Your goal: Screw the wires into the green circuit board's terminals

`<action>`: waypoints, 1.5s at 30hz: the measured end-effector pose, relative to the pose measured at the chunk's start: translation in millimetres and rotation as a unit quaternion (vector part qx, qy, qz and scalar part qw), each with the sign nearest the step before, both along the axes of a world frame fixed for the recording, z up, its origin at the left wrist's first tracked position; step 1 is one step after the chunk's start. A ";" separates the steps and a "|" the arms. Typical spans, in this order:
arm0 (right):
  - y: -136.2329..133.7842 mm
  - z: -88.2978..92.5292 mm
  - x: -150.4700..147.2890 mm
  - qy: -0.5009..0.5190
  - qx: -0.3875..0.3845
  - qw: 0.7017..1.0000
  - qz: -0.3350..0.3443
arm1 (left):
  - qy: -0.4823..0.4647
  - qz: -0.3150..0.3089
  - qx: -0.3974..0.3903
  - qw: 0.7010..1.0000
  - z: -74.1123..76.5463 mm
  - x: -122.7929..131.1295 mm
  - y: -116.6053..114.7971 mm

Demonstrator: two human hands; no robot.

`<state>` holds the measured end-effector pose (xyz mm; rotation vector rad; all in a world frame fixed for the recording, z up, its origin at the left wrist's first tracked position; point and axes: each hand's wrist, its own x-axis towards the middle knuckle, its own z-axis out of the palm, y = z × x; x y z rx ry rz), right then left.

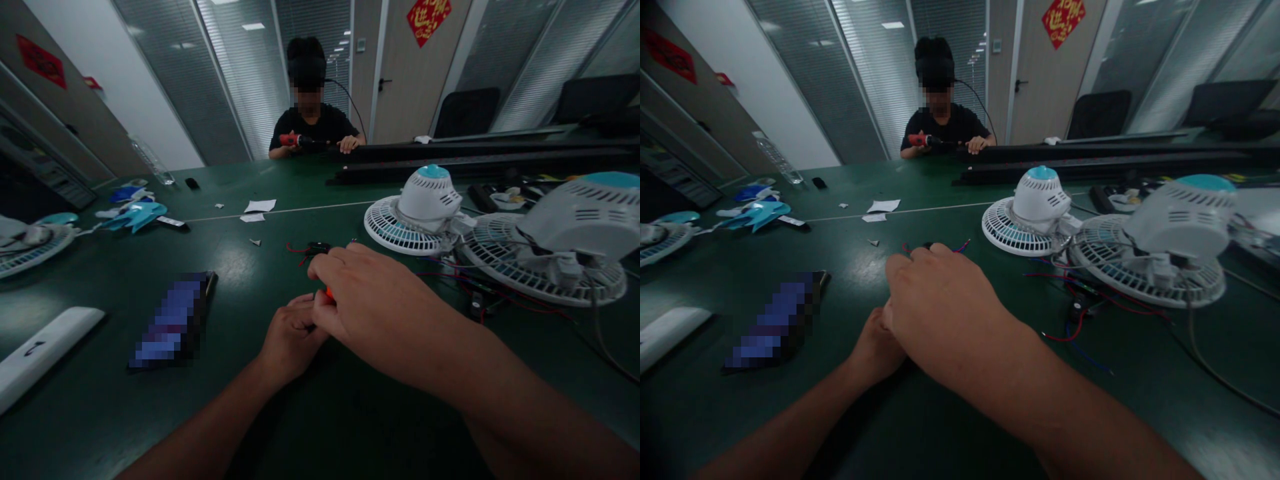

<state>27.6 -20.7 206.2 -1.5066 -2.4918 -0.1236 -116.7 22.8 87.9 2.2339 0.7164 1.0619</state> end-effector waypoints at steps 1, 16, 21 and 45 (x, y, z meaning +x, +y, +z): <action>0.1 -0.2 0.4 -0.002 0.003 1.000 0.005 | -0.001 0.000 0.001 1.000 -0.7 -0.1 0.1; 0.8 1.4 -0.1 -0.043 -0.008 0.999 0.022 | 0.022 0.015 0.014 1.000 -12.1 -1.4 1.3; 2.7 -1.2 0.6 0.008 -0.018 1.000 0.012 | 0.002 0.014 0.022 1.000 -15.6 -1.1 1.3; 3.0 -4.6 3.4 0.057 0.004 0.998 -0.015 | -0.014 -0.017 0.023 0.999 -3.8 -3.6 -1.3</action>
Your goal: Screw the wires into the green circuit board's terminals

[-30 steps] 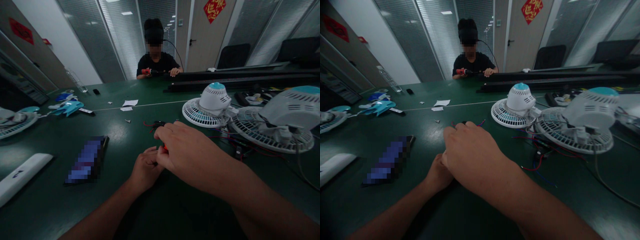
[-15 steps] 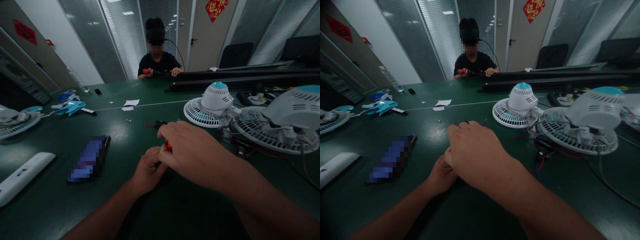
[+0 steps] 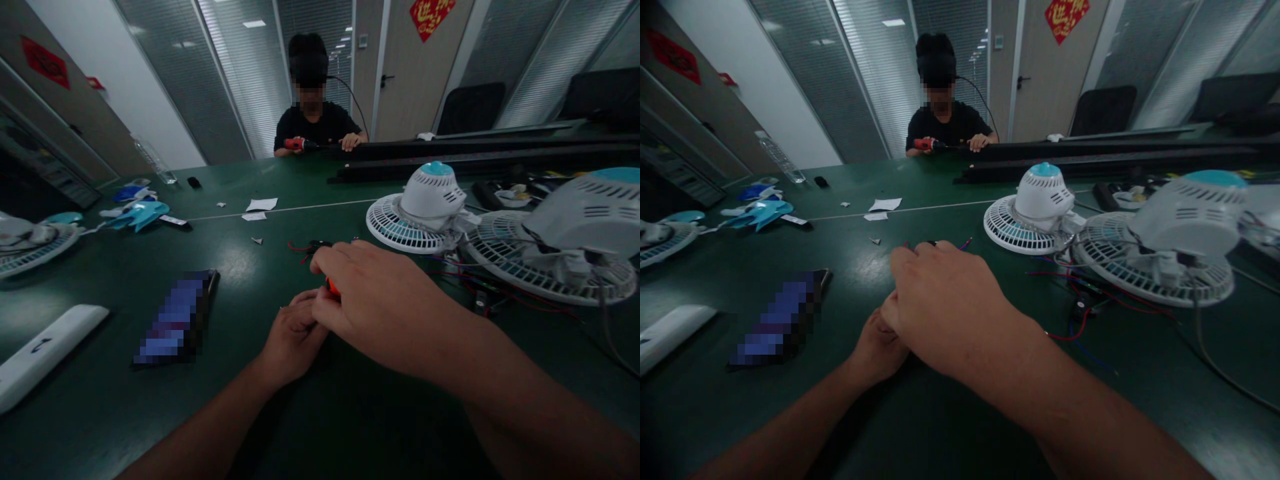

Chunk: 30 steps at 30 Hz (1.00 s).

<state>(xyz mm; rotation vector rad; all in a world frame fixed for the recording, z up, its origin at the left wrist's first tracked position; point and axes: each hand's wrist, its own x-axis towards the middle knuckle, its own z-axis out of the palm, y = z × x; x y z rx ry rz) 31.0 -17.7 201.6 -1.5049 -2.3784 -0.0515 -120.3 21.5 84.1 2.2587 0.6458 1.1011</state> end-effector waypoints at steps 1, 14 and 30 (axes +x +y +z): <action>-0.1 0.3 -0.1 0.002 -0.002 1.000 -0.003 | 0.003 0.004 0.000 1.000 0.0 -0.4 0.3; -0.1 -2.2 0.9 -0.014 0.005 1.000 -0.018 | 0.023 -0.002 -0.045 0.999 2.8 -2.5 1.8; -0.2 6.0 -7.2 -0.060 -0.044 0.995 -0.062 | 0.033 -0.009 -0.034 0.999 6.7 -0.7 1.4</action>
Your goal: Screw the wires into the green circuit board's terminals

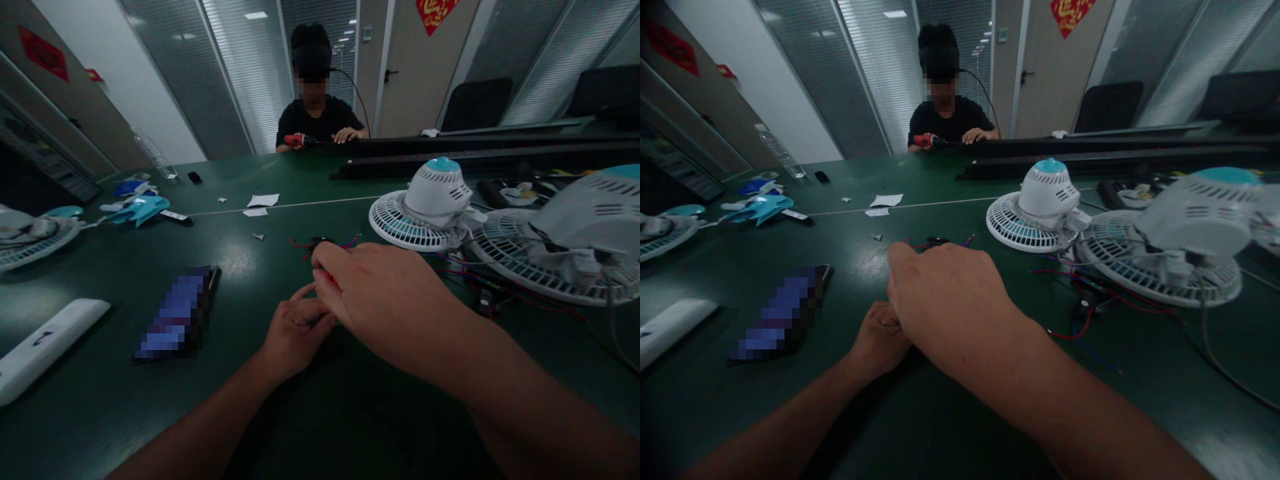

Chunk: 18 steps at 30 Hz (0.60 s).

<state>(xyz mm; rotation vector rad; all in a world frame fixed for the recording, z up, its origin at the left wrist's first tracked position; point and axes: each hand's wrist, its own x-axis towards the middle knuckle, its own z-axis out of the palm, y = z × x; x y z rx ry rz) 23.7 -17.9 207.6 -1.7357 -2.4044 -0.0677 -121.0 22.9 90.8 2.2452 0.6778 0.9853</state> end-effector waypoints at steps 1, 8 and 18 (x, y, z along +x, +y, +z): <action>-0.1 -0.2 0.0 0.000 0.001 1.000 0.002 | -0.001 0.002 0.001 1.000 -0.2 0.1 -0.1; 1.2 -1.8 0.4 0.008 0.006 1.000 0.006 | -0.014 0.021 0.006 1.000 0.9 2.3 -1.4; 0.2 -0.8 -0.1 0.015 0.002 1.000 0.010 | -0.033 0.022 0.002 0.999 1.7 2.4 -1.5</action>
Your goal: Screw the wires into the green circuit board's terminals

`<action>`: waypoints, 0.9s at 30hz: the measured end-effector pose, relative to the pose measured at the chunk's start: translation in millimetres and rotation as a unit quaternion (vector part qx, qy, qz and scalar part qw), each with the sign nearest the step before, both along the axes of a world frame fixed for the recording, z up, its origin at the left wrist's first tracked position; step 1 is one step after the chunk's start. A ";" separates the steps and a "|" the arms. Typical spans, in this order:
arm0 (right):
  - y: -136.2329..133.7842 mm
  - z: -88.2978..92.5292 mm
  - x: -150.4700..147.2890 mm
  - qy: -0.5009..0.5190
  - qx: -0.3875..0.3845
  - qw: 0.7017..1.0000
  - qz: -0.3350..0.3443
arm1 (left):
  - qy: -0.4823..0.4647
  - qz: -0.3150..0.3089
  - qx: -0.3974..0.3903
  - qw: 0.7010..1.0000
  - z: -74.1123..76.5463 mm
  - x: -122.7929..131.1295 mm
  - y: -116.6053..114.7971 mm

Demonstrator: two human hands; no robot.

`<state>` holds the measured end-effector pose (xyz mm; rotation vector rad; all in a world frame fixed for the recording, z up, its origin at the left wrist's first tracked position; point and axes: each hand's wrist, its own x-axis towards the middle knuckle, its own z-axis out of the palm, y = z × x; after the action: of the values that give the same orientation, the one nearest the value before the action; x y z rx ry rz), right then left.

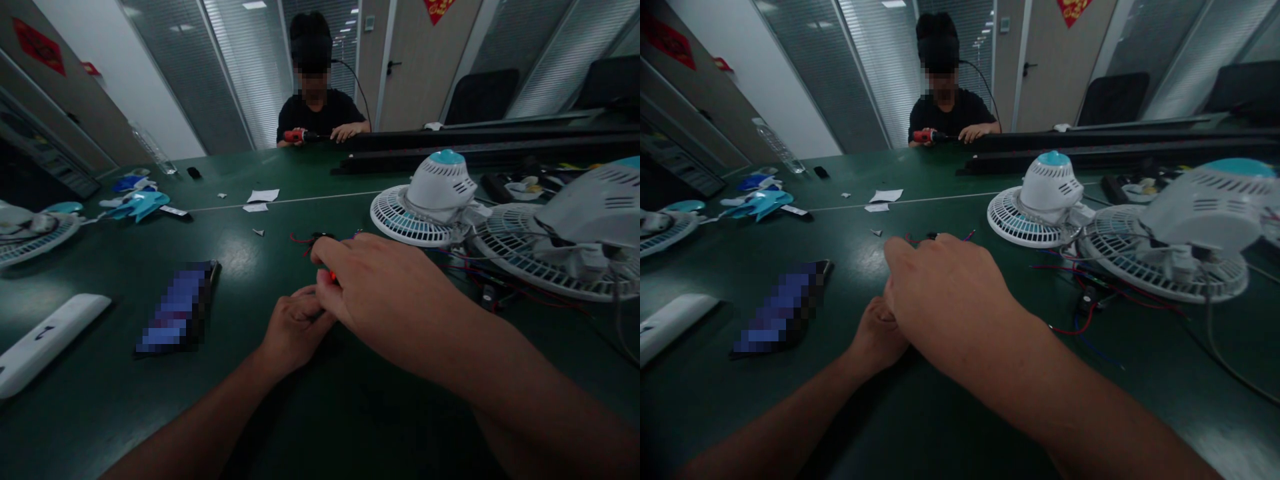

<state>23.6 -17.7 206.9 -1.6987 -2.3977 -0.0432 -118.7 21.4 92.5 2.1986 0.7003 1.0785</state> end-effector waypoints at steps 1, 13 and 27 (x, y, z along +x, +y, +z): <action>0.0 -0.2 0.2 0.001 0.000 1.000 0.003 | -0.001 -0.001 0.003 1.000 -0.1 0.0 0.1; -1.5 -1.1 0.7 0.007 0.008 1.000 0.028 | -0.016 0.002 0.001 1.000 -4.3 -1.1 0.6; -2.1 -1.4 2.4 -0.012 0.013 0.998 0.054 | -0.012 0.010 -0.010 1.000 -4.9 -1.1 0.8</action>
<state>26.0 -19.8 205.4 -1.5641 -2.4903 -0.0769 -119.8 22.2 87.6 2.1620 0.7204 1.1018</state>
